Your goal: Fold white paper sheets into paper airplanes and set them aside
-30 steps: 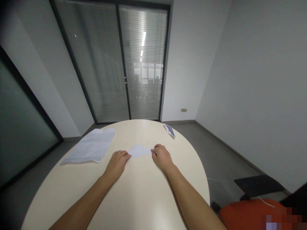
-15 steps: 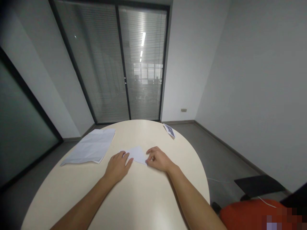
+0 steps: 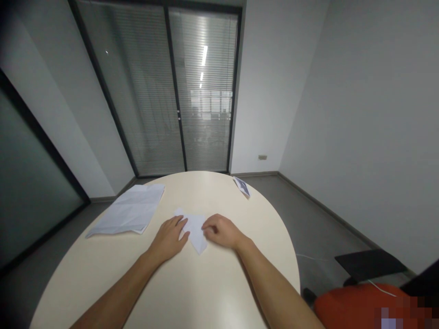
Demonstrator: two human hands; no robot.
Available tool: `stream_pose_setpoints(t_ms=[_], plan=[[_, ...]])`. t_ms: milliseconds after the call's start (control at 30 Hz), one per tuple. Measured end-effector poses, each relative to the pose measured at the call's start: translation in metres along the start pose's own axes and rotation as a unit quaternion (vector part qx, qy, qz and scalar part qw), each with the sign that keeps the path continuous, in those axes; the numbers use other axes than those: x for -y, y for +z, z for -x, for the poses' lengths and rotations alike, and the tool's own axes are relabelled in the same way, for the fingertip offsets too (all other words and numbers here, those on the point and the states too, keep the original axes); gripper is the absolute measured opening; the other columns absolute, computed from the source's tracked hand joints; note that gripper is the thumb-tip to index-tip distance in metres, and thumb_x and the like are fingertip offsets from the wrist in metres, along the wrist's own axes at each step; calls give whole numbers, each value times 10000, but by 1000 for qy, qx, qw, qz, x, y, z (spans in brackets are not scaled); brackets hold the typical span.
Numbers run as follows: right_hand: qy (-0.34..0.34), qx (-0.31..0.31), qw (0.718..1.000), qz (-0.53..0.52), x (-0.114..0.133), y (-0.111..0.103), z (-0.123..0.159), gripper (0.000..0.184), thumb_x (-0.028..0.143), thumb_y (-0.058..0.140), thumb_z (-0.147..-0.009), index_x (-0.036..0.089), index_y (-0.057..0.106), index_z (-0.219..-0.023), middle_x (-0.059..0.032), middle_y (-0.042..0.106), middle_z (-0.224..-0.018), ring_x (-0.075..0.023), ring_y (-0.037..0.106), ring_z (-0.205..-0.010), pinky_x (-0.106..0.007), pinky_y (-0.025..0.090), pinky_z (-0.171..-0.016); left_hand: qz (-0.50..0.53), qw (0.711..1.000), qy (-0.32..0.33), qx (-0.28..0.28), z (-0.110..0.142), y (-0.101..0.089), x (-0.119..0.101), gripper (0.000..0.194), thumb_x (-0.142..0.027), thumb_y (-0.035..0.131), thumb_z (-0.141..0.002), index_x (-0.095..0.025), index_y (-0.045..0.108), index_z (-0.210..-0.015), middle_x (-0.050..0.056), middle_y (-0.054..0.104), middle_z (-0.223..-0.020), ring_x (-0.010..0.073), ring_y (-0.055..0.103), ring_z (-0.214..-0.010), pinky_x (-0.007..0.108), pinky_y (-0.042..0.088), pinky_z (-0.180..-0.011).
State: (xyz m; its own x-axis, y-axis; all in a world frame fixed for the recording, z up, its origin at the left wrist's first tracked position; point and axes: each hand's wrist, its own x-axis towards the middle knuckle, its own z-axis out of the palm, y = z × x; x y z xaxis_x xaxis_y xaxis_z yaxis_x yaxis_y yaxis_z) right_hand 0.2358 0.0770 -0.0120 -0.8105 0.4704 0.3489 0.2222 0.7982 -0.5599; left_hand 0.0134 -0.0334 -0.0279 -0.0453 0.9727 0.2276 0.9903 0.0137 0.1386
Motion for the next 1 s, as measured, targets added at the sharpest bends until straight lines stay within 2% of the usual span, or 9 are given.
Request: stream_pose_setpoints(t_ms=[100, 200, 433, 533, 633, 700, 867, 1000], plan=[[24, -31, 998, 44, -8, 5, 1, 332, 215, 608, -867, 206, 709, -1183, -97, 719, -1165, -233, 640, -1087, -364, 489, -966, 21, 999, 19, 21, 0, 1, 1, 483, -334, 484, -951, -166, 537, -1401, 137, 498, -1493, 284, 416, -1399, 478, 284, -1170], [14, -30, 998, 61, -15, 9, 1, 345, 234, 609, -880, 204, 699, -1212, -113, 679, -1255, -249, 589, -1188, -391, 448, -1036, 31, 999, 29, 30, 0, 1, -1, 493, -289, 487, -942, -166, 525, -1417, 128, 469, -1521, 277, 388, -1422, 468, 272, -1184], [28, -38, 998, 30, -18, 9, 1, 331, 259, 634, -873, 206, 696, -1194, -85, 707, -1161, -237, 604, -1115, -384, 453, -1005, 29, 997, 70, 20, -1, -7, -14, 412, -190, 470, -934, -181, 621, -1317, 95, 594, -1391, 249, 515, -1278, 399, 376, -1107], [43, -39, 998, 19, -17, 8, 1, 349, 253, 646, -860, 195, 694, -1201, -86, 711, -1134, -233, 619, -1055, -370, 475, -952, 38, 996, 81, 29, 1, -10, -16, 406, -304, 513, -950, -178, 610, -1324, 108, 588, -1405, 264, 509, -1296, 426, 347, -1130], [70, -39, 997, 8, -15, 6, 0, 337, 243, 640, -852, 185, 705, -1178, -77, 722, -1035, -206, 636, -885, -339, 502, -842, 53, 995, 80, 36, 3, -13, -17, 490, -468, 583, -911, -197, 603, -1319, 116, 561, -1437, 283, 482, -1336, 465, 297, -1161], [84, -39, 996, -2, -13, 4, 0, 327, 230, 627, -852, 183, 712, -1164, -71, 727, -993, -187, 628, -796, -321, 505, -784, 58, 994, 81, 35, 4, -14, -18, 509, -506, 598, -892, -195, 613, -1295, 116, 557, -1441, 283, 473, -1344, 464, 288, -1166], [89, -37, 995, -12, -9, 0, -2, 298, 205, 610, -853, 189, 737, -1122, -69, 740, -940, -189, 645, -806, -300, 505, -764, 39, 995, 88, 29, 4, -17, -22, 474, -467, 612, -871, -196, 635, -1259, 98, 584, -1406, 297, 499, -1268, 428, 393, -1079], [78, -36, 996, -9, -11, 2, -2, 268, 201, 612, -847, 200, 759, -1072, -61, 743, -923, -188, 652, -811, -290, 502, -754, 1, 995, 87, 53, 3, -22, -28, 356, -378, 585, -874, -196, 684, -1164, 105, 636, -1333, 309, 563, -1175, 445, 446, -1014]])
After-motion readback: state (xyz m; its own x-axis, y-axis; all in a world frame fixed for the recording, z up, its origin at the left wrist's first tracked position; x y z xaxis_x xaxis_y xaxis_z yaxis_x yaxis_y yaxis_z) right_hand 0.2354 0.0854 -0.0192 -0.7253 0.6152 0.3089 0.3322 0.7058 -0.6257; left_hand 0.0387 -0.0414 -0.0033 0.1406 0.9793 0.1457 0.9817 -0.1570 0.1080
